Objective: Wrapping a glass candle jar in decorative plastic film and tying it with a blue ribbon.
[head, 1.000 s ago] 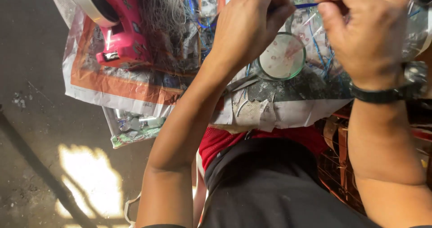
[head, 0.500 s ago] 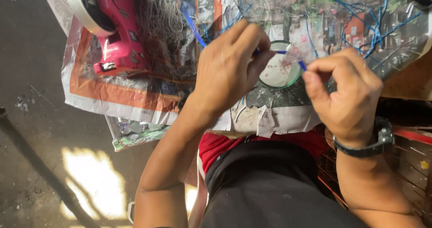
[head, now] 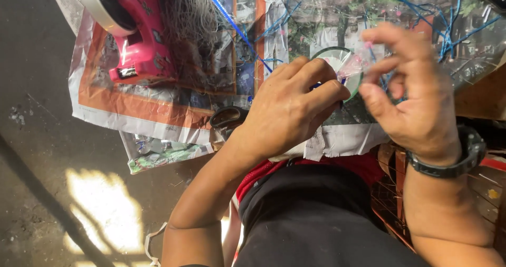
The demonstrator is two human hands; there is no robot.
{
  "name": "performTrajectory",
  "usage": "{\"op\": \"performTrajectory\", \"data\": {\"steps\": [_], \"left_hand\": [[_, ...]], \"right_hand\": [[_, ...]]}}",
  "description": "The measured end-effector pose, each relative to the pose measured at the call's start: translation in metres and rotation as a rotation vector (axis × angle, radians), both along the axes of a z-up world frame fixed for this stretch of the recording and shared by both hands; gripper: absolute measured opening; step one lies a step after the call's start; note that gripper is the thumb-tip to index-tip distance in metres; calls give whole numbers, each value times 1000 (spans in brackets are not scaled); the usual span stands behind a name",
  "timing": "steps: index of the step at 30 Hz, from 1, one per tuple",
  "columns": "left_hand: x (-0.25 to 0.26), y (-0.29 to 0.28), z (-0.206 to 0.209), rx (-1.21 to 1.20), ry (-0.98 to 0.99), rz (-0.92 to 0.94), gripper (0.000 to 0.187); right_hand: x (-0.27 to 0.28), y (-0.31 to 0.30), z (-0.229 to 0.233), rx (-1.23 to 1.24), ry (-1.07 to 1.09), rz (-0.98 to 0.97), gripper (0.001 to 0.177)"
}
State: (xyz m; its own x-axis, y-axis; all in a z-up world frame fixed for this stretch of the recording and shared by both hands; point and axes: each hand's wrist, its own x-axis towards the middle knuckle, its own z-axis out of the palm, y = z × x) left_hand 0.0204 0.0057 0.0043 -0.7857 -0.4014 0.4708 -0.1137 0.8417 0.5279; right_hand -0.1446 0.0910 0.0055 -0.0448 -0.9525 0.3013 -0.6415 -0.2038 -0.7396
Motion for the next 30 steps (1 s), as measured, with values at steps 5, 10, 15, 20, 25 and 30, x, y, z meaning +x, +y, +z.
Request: {"op": "performTrajectory", "data": {"steps": [5,10,15,20,25,30], "left_hand": [[1,-4,2,200,71,-86,9],[5,-7,3,310,175,-121,4],[-1,-4,4,355,189,32,4],[-11,1,3,465,168,295,17],[-15,-1,2,246,181,269,9],[-12,2,10,9,69,292,7]], "right_hand": [[-1,-14,6,3,58,246,30],[3,-17,12,85,123,119,13],[8,-18,11,99,111,78,10],[19,-12,10,69,45,-36,13],[23,-7,5,23,13,-120,14],[26,-8,0,-74,71,-157,19]]}}
